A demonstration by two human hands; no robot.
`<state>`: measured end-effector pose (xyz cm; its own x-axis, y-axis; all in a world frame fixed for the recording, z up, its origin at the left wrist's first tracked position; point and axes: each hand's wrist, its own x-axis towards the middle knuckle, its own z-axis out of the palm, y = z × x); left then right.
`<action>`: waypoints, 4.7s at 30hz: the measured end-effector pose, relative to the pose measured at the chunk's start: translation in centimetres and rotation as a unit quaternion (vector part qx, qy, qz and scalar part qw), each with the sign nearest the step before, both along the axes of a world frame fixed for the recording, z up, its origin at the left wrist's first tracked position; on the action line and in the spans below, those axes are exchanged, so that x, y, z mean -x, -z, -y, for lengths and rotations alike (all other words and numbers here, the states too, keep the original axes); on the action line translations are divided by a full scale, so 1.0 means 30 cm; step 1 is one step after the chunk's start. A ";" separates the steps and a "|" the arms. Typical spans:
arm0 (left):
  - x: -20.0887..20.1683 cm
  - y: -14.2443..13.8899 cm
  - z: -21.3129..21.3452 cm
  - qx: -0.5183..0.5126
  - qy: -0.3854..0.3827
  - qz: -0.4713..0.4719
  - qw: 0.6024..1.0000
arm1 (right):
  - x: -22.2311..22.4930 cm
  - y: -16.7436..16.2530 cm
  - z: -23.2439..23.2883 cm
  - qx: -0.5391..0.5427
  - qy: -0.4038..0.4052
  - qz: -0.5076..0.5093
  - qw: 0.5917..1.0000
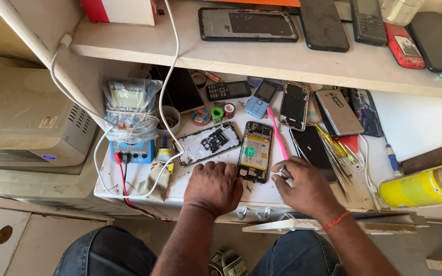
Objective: The person works at a repair bench on a disassembled smartphone, using a small screwdriver to work on the phone's internal components while holding the device steady with the other hand. Various phones, tools, and a power supply are arranged on the bench and shelf around them.
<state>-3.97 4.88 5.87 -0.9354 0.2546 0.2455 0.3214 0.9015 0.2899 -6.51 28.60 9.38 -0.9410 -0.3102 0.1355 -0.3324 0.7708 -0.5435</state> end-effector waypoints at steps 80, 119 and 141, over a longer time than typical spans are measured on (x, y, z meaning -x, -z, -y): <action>-0.002 0.003 -0.008 -0.014 0.010 -0.022 1.000 | 0.075 0.096 -0.016 0.105 0.125 -0.160 0.974; 0.004 0.003 -0.012 -0.019 0.011 -0.027 0.999 | -0.108 0.046 0.017 -0.054 -0.102 -0.274 0.955; -0.010 0.030 0.000 -0.052 -0.014 -0.108 0.993 | -0.066 0.121 0.054 -0.115 -0.027 -0.296 0.948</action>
<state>-3.67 4.86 4.99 -0.8646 0.1926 0.4640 0.3620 0.8793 0.3095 -4.52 26.99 5.76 -0.7030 -0.4413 0.5577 -0.5687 0.8197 -0.0682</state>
